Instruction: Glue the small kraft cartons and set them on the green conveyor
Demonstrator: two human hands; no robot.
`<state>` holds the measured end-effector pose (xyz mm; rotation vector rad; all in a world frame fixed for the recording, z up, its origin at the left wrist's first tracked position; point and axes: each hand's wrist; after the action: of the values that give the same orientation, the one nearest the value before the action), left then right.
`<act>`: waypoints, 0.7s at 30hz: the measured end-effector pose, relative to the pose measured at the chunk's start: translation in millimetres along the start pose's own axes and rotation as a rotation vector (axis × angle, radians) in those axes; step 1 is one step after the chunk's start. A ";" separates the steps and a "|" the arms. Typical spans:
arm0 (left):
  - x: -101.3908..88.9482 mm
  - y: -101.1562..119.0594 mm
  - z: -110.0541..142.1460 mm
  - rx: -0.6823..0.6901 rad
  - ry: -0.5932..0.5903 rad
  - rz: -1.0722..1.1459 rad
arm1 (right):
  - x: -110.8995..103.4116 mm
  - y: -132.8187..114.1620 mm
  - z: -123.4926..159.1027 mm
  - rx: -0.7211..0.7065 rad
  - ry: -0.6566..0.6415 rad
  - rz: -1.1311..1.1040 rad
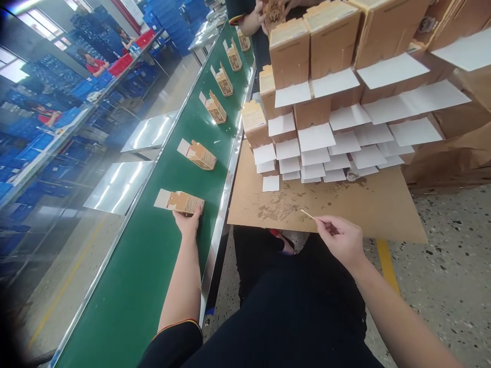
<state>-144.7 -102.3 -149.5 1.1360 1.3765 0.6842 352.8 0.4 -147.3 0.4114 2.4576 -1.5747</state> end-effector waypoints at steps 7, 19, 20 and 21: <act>-3.2 11.5 5.3 0.056 0.153 -0.069 | -34.4 12.9 -1.7 0.050 0.131 0.079; 189.9 205.0 20.5 -0.010 -0.521 0.305 | -67.1 9.8 -6.4 0.094 0.299 0.195; 211.4 221.1 19.2 0.005 -0.581 0.288 | -62.4 5.8 -7.7 0.084 0.296 0.185; 228.1 232.3 19.6 0.041 -0.622 0.291 | -59.1 2.6 -7.8 0.079 0.295 0.175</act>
<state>-40.3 183.8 -32.7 1.4455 0.7078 0.4454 409.3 0.9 -128.1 0.9050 2.4850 -1.6419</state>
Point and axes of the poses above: each hand's wrist, its own z-axis away from the middle knuckle, its own x-axis out of the palm, y = z × x, and after that the axes turned 9 degrees about y, right-handed
